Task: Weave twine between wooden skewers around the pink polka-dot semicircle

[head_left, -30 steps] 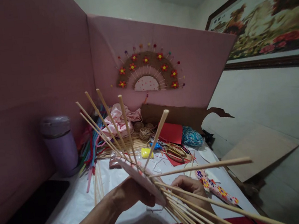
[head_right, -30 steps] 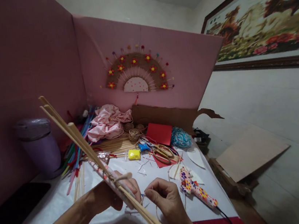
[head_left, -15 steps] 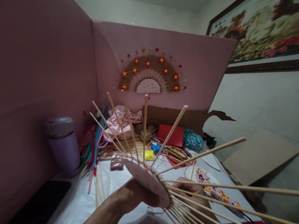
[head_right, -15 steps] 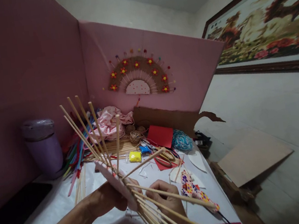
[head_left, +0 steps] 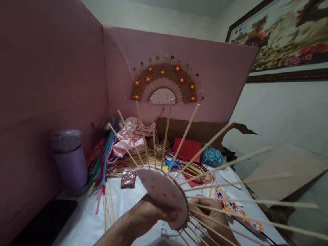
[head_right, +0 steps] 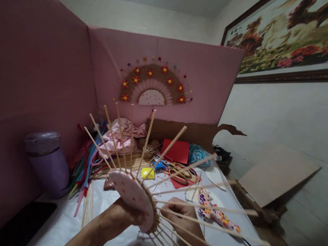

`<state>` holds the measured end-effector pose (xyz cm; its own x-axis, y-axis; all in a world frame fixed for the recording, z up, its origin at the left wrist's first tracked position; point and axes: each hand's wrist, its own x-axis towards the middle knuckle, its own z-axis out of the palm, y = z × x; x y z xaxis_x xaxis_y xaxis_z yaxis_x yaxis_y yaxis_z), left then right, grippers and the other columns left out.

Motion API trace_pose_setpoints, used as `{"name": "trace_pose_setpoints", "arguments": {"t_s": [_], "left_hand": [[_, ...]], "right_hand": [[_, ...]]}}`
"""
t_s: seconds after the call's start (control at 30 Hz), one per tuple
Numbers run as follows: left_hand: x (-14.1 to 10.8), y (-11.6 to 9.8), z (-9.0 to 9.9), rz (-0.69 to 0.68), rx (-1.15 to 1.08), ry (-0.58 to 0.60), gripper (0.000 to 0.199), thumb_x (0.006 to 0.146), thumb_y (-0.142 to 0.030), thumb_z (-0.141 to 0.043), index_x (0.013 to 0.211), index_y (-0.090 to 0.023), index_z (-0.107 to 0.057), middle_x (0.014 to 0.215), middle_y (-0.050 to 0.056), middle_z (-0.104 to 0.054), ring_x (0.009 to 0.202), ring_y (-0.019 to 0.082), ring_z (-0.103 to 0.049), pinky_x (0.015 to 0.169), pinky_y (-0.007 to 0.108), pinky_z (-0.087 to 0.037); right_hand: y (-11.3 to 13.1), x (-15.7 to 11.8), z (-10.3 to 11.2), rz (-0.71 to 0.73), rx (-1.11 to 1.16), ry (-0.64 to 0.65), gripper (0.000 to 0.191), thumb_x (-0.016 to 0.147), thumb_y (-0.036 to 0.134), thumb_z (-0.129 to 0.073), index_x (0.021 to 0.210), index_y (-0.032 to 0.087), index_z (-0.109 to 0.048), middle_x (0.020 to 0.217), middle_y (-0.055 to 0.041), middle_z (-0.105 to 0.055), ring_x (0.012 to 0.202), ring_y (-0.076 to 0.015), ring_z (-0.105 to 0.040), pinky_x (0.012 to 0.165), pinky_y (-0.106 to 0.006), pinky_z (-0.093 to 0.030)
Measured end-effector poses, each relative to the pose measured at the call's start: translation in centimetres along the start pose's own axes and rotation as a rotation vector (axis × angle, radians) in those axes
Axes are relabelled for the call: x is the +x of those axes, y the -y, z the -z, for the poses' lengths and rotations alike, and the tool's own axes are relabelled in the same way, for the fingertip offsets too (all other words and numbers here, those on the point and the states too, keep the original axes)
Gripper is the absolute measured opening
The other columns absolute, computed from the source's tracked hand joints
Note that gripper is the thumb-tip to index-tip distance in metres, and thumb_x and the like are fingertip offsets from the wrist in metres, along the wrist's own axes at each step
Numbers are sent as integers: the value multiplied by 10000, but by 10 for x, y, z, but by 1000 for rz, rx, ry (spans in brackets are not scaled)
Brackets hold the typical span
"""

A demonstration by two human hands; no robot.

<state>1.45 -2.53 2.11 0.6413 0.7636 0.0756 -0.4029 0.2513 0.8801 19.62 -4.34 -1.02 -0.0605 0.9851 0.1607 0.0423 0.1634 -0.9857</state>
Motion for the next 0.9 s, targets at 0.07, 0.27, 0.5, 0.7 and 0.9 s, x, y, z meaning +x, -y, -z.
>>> {"name": "trace_pose_setpoints", "arguments": {"t_s": [0.07,0.27,0.5,0.7,0.9], "left_hand": [[2,0,-2,-8,-75,28,230,568,-210,-705,759,-82,-686,671,88,-658,595,175,-578,566,273,-436],[6,-1,-8,13,-239,-200,167,698,-180,-630,848,-108,-640,733,71,-660,615,151,-609,607,274,-495],[13,1,-6,-5,-344,-369,174,684,-125,-638,855,-110,-617,723,42,-672,593,134,-616,583,260,-527],[16,2,-1,-14,-384,-462,186,681,-98,-636,864,-114,-612,727,46,-690,614,136,-636,605,237,-533],[17,1,1,-14,-390,-479,195,674,-93,-640,867,-108,-614,723,54,-694,614,157,-646,595,263,-546]], "right_hand": [[5,0,1,3,-10,-2,316,652,425,-643,551,142,-544,480,35,-418,465,-83,-335,445,-212,-265],[13,1,3,18,-32,-80,287,665,374,-644,536,145,-528,495,53,-380,480,-68,-301,452,-204,-246],[12,0,9,6,2,-90,252,688,379,-626,608,149,-565,437,71,-360,409,-55,-269,401,-208,-202],[5,-1,11,23,130,-111,242,696,334,-635,578,148,-538,442,76,-329,400,-44,-232,385,-206,-164],[6,-3,14,-7,322,-38,243,699,331,-627,581,153,-511,449,79,-312,386,-37,-198,378,-202,-121]]}}
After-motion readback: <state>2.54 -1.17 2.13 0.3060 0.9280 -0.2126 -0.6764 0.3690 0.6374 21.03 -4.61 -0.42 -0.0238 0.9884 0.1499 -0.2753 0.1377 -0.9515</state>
